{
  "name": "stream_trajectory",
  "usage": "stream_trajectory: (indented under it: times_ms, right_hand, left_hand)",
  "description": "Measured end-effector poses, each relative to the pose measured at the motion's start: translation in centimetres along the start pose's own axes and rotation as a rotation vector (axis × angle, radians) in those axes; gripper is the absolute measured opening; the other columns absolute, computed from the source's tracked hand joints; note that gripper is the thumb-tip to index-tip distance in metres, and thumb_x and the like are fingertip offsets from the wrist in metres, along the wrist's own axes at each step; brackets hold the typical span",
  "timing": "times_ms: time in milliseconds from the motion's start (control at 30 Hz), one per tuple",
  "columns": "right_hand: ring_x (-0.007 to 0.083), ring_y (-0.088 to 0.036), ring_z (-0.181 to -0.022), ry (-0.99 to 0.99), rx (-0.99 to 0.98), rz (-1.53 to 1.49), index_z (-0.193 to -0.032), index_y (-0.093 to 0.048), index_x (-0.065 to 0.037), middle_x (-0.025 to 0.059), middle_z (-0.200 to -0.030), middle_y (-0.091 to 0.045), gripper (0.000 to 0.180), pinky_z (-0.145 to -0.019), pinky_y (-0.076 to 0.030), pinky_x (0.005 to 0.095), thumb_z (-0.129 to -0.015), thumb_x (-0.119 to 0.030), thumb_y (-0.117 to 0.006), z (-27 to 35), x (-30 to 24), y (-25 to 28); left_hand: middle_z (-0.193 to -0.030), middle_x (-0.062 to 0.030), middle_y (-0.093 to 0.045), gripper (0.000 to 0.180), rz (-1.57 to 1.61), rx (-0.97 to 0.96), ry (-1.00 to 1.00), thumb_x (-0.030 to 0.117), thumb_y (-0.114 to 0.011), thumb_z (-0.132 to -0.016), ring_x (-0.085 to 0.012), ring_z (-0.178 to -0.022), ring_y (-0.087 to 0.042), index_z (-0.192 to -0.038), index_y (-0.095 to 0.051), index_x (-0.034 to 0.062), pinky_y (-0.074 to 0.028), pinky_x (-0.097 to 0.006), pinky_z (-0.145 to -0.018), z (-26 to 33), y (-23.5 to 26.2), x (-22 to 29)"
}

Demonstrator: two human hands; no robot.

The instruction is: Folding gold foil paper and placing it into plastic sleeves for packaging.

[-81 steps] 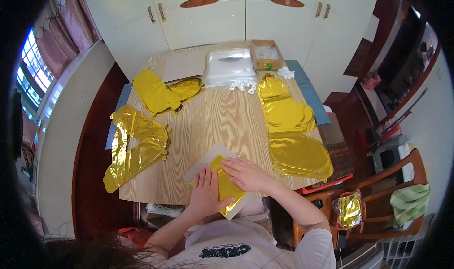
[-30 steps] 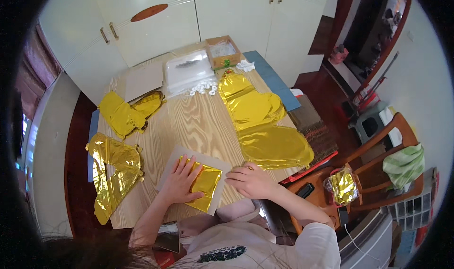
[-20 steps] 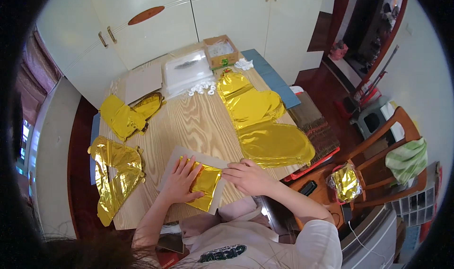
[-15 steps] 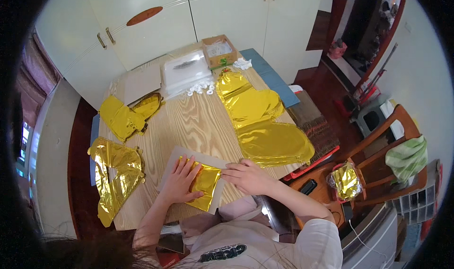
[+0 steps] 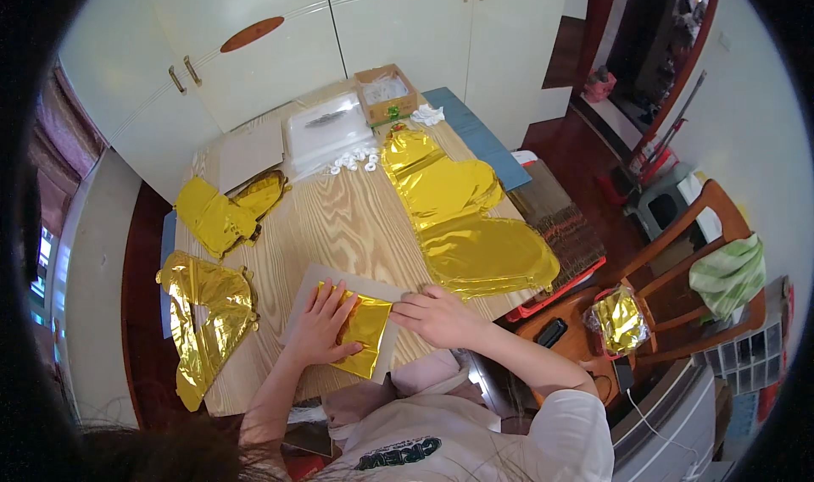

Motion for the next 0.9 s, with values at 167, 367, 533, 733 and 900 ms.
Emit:
stream_trajectory:
  times_ms: [167, 367, 533, 733, 900]
  right_hand:
    - [0.0155, -0.054, -0.116, -0.008, -0.008, 0.004, -0.121, -0.063, -0.01, 0.0001, -0.121, -0.061, 0.038, -0.09, -0.039, 0.0314, -0.086, -0.017, -0.052, -0.2, -0.5, 0.2]
    - [0.0165, -0.051, -0.122, -0.009, -0.04, -0.009, -0.13, -0.059, -0.011, 0.0006, -0.131, -0.058, 0.05, -0.095, -0.039, 0.035, -0.08, -0.018, -0.062, 0.6, -1.2, -0.7]
    - [0.0186, -0.05, -0.124, 0.007, -0.017, -0.004, -0.132, -0.056, -0.009, 0.0034, -0.132, -0.058, 0.051, -0.095, -0.04, 0.0362, -0.082, -0.021, -0.063, 0.8, -2.1, -0.5]
    - [0.0218, -0.052, -0.123, 0.005, -0.033, -0.079, -0.131, -0.055, -0.003, 0.0096, -0.132, -0.057, 0.049, -0.096, -0.04, 0.0381, -0.087, -0.025, -0.061, 0.4, -2.2, -0.8]
    - [0.0202, -0.053, -0.12, -0.066, -0.003, -0.036, -0.127, -0.059, -0.007, 0.0058, -0.129, -0.059, 0.046, -0.096, -0.04, 0.0375, -0.085, -0.024, -0.062, 0.8, -2.1, -0.3]
  left_hand:
    - [-0.152, -0.0225, -0.031, 0.088, -0.01, 0.006, -0.003, 0.069, -0.053, -0.083, -0.0438, -0.143, -0.024, -0.147, -0.038, 0.0105, -0.015, -0.055, -0.116, 0.0, 0.0, 0.0]
    - [-0.152, -0.0222, -0.032, 0.087, -0.017, 0.002, 0.006, 0.069, -0.053, -0.083, -0.0441, -0.142, -0.025, -0.147, -0.039, 0.0117, -0.016, -0.056, -0.115, 0.0, 0.1, 0.1]
    - [-0.151, -0.0219, -0.034, 0.083, -0.034, 0.023, -0.018, 0.069, -0.052, -0.084, -0.0445, -0.142, -0.025, -0.145, -0.043, 0.0136, -0.017, -0.057, -0.115, 0.0, 0.1, 0.2]
    - [-0.152, -0.0203, -0.033, 0.079, -0.1, -0.013, -0.035, 0.069, -0.051, -0.084, -0.0442, -0.142, -0.025, -0.144, -0.045, 0.017, -0.016, -0.059, -0.114, 0.0, 0.1, 0.6]
    - [-0.153, -0.0199, -0.031, 0.08, -0.079, -0.024, -0.022, 0.069, -0.05, -0.085, -0.0441, -0.143, -0.023, -0.145, -0.044, 0.0169, -0.016, -0.059, -0.115, -0.1, 0.0, 0.4]
Point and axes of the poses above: each hand's wrist, its own z-axis away from the middle knuckle, its own y-axis out of the back of the hand, x = y × z, the point moved 6 cm from there along -z, towards the middle knuckle
